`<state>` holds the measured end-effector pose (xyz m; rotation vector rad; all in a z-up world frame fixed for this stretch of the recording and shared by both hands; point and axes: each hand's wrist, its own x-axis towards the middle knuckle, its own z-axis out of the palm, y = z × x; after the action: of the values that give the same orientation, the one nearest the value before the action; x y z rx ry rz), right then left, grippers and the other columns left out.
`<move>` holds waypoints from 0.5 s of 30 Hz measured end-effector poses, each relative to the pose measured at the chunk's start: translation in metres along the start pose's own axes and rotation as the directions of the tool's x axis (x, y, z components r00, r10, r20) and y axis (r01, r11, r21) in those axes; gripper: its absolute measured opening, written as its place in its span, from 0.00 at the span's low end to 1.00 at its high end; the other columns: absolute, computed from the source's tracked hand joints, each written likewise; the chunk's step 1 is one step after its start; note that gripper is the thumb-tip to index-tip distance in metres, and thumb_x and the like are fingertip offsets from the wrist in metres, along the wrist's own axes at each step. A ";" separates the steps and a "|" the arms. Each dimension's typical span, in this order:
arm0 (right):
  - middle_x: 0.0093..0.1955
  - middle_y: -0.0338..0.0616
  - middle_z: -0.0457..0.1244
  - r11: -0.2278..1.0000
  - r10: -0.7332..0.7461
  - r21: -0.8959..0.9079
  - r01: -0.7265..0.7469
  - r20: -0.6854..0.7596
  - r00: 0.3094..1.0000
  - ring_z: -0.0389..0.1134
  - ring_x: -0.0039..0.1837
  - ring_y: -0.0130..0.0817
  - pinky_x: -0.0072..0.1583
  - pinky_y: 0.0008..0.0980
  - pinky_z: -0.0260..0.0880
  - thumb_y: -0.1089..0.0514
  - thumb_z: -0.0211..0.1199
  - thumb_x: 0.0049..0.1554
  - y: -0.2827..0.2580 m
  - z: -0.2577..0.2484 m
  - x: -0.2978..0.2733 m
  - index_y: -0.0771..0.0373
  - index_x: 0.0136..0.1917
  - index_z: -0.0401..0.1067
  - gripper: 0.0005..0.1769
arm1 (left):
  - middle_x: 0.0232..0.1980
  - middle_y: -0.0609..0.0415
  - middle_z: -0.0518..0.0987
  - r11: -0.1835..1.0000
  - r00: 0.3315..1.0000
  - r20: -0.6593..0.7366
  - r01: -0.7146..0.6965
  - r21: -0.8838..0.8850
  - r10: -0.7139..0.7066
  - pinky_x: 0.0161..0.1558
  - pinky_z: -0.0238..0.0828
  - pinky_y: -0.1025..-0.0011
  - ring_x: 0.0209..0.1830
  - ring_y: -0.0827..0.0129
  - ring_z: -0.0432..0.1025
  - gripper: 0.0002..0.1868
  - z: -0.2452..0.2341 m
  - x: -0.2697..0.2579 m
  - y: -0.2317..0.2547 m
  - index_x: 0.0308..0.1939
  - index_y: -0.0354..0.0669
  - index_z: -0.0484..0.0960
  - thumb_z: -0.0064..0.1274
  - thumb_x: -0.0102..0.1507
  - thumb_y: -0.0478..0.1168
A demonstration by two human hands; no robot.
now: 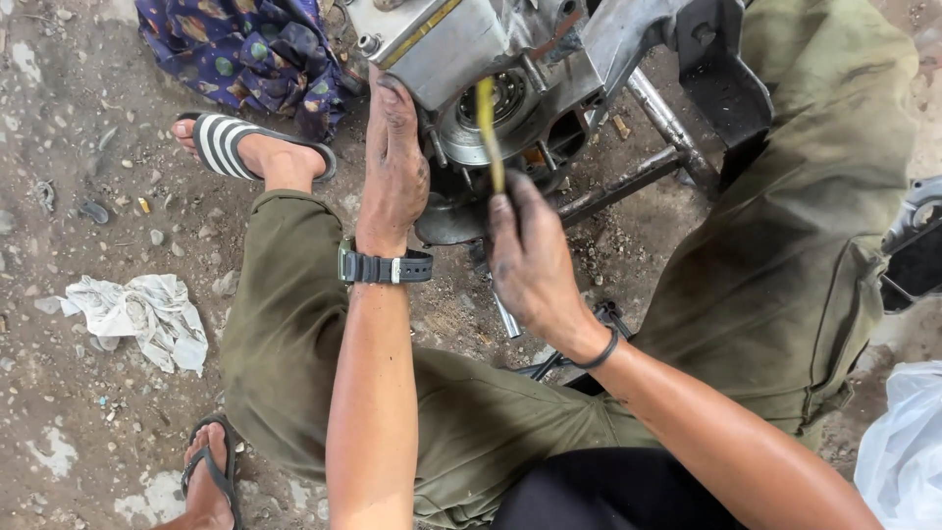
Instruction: The person sits on the ground and uses a yellow-handled brush to scrub a metallic engine component, repeatedly rotating and repositioning the part to clean different surfaces. The person also briefly wipes the part with a cloth.
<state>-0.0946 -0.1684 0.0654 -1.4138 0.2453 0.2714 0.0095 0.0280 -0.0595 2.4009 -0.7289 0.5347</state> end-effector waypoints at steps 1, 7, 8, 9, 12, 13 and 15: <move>0.40 0.40 0.59 0.983 -0.004 -0.184 0.010 0.031 1.000 0.57 0.32 0.26 0.29 0.22 0.61 0.59 0.43 0.68 0.002 -0.003 0.001 0.69 0.69 0.60 0.19 | 0.86 0.33 0.31 1.000 1.000 0.007 0.011 0.017 -0.011 0.90 0.44 0.53 0.90 0.38 0.40 0.51 0.002 -0.001 -0.002 0.83 0.63 0.19 0.36 0.76 0.17; 0.39 0.52 0.67 0.640 -0.030 -0.755 0.141 0.159 0.987 0.61 0.30 0.39 0.31 0.41 0.62 0.60 0.44 0.67 -0.053 -0.052 0.001 0.70 0.65 0.67 0.18 | 0.87 0.39 0.30 0.998 0.998 0.025 0.055 -0.024 -0.055 0.91 0.36 0.56 0.91 0.43 0.34 0.52 0.007 -0.005 -0.010 0.84 0.60 0.20 0.35 0.74 0.15; 0.43 0.58 0.68 0.560 -0.263 -0.762 0.325 0.209 0.942 0.66 0.34 0.48 0.36 0.50 0.67 0.65 0.44 0.66 -0.051 -0.059 0.005 0.76 0.64 0.65 0.18 | 0.87 0.38 0.31 0.999 0.999 0.031 0.044 -0.017 -0.044 0.92 0.35 0.53 0.91 0.42 0.34 0.50 0.007 -0.003 -0.012 0.83 0.57 0.20 0.35 0.76 0.16; 0.43 0.58 0.68 0.560 -0.262 -0.763 0.322 0.206 0.943 0.66 0.34 0.48 0.36 0.50 0.67 0.65 0.44 0.66 -0.052 -0.056 0.003 0.76 0.64 0.65 0.18 | 0.87 0.38 0.31 0.999 0.999 0.032 0.044 -0.020 -0.043 0.92 0.35 0.53 0.91 0.42 0.34 0.50 0.006 -0.005 -0.009 0.83 0.57 0.20 0.35 0.76 0.16; 0.30 0.44 0.60 0.365 0.164 -0.924 0.111 0.181 0.970 0.62 0.26 0.45 0.30 0.50 0.66 0.56 0.39 0.70 -0.071 -0.053 -0.001 0.64 0.61 0.60 0.14 | 0.86 0.34 0.32 0.998 0.999 0.025 0.031 0.056 -0.033 0.90 0.46 0.58 0.90 0.39 0.41 0.55 -0.004 0.004 0.008 0.83 0.60 0.18 0.39 0.73 0.14; 0.29 0.39 0.58 0.167 0.250 -0.984 0.056 0.097 0.963 0.60 0.25 0.40 0.28 0.44 0.65 0.54 0.32 0.72 -0.086 -0.055 -0.002 0.62 0.60 0.62 0.18 | 0.86 0.34 0.34 0.955 0.972 0.061 0.232 -0.182 -0.225 0.88 0.36 0.60 0.90 0.44 0.38 0.39 -0.010 0.011 0.020 0.82 0.54 0.23 0.31 0.78 0.29; 0.28 0.33 0.56 -0.041 0.310 -0.999 0.014 0.000 0.951 0.59 0.24 0.34 0.26 0.37 0.64 0.52 0.27 0.74 -0.101 -0.058 -0.003 0.59 0.59 0.65 0.23 | 0.86 0.33 0.37 0.819 0.908 0.138 0.417 -0.395 -0.396 0.87 0.26 0.62 0.89 0.50 0.35 0.29 -0.013 0.011 0.022 0.81 0.48 0.29 0.23 0.82 0.44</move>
<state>-0.0642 -0.2397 0.1528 -2.8863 -0.0806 0.9715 0.0024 0.0171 -0.0350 2.0772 -0.2860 0.1201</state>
